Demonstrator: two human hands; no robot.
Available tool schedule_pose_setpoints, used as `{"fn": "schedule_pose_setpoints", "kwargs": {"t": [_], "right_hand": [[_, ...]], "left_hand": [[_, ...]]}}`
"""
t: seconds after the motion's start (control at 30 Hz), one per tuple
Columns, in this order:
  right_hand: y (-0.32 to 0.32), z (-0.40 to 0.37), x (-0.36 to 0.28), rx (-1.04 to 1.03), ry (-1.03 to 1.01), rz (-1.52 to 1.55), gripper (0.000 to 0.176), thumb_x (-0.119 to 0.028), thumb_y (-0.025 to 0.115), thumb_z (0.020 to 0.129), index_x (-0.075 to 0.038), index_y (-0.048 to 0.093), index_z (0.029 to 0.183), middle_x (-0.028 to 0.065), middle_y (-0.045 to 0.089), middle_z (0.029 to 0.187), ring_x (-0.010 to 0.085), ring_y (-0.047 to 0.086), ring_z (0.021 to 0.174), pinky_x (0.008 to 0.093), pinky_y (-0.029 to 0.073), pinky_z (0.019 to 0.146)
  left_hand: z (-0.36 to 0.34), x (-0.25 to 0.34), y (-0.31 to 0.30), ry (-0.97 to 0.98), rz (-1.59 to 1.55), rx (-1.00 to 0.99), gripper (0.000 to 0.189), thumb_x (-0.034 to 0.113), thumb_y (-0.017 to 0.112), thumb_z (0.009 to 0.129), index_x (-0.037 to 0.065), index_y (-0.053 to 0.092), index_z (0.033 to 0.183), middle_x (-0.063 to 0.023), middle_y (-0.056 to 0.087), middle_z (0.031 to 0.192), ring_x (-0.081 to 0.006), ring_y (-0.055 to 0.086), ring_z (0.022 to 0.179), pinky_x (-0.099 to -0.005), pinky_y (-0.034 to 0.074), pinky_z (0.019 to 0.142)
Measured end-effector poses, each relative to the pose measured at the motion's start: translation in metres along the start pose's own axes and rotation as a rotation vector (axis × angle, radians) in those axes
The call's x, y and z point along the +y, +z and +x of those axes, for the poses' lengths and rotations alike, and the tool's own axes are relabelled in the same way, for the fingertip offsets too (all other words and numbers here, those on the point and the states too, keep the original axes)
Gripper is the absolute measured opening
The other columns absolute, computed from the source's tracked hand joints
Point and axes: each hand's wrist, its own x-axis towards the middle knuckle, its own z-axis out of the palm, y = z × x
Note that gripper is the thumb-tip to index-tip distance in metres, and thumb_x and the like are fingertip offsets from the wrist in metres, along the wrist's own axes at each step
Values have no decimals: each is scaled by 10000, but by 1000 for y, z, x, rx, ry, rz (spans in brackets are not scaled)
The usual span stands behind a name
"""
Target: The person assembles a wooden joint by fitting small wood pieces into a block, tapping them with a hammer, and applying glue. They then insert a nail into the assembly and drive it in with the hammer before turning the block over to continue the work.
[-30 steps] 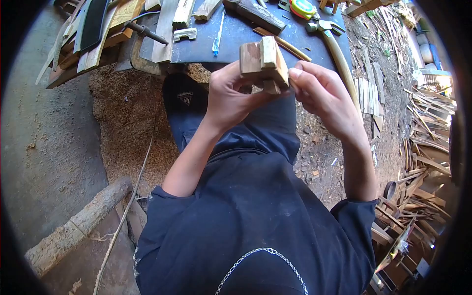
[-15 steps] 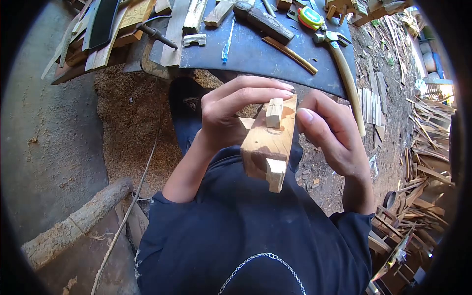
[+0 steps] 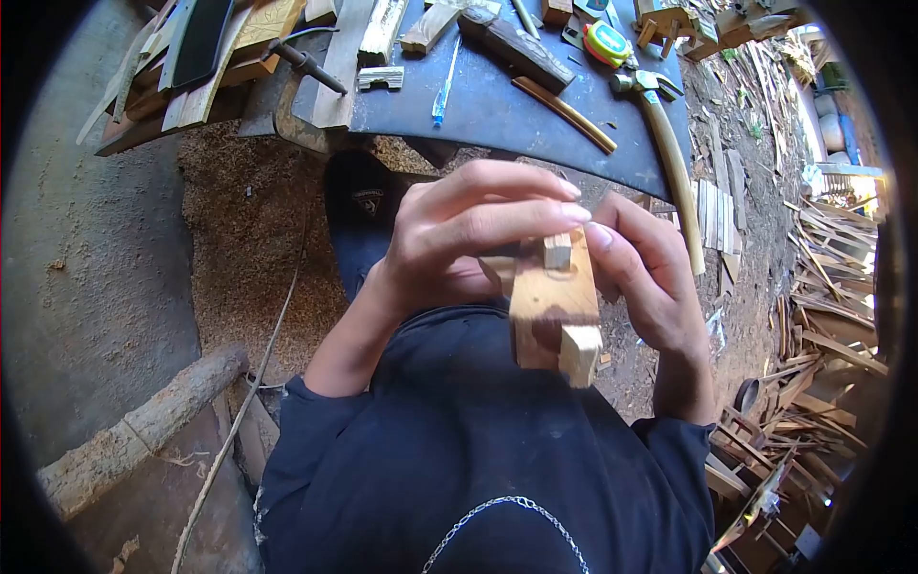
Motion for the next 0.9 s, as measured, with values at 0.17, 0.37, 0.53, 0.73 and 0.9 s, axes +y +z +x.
{"fn": "schedule_pose_setpoints", "kwargs": {"t": [0.17,0.37,0.53,0.73,0.9], "right_hand": [[3,-3,2,18,-13,9,306,-237,571,1107,-14,594,899,14,557,716,88,491,648,283,399,596],[4,-4,4,25,-3,19,306,-237,572,1108,-13,599,902,9,559,731,82,491,663,281,399,601],[7,-4,5,41,-4,39,303,-230,575,1104,-14,602,894,4,561,731,75,486,664,273,392,598],[7,-8,3,55,-25,27,290,-208,580,1091,-21,613,871,9,563,685,86,514,609,280,402,571],[9,-11,2,65,-59,10,276,-187,577,1082,-24,622,865,14,567,658,104,547,582,289,425,563]], "left_hand": [[-5,3,8,-26,-35,80,402,177,882,816,71,740,1177,-159,734,1114,-280,768,1011,-360,661,807],[-7,5,4,-32,5,0,426,156,888,783,67,753,1177,-136,740,1071,-280,782,945,-366,662,811],[-8,2,1,-3,38,-32,422,145,891,768,63,752,1158,-127,731,1038,-284,782,960,-374,664,816],[-10,4,17,-30,-35,150,514,132,900,747,140,758,1241,-69,752,1025,-214,764,858,-336,650,718],[-15,6,20,-63,-52,156,491,160,901,767,96,747,1230,-94,760,1044,-213,753,844,-319,626,692]]}}
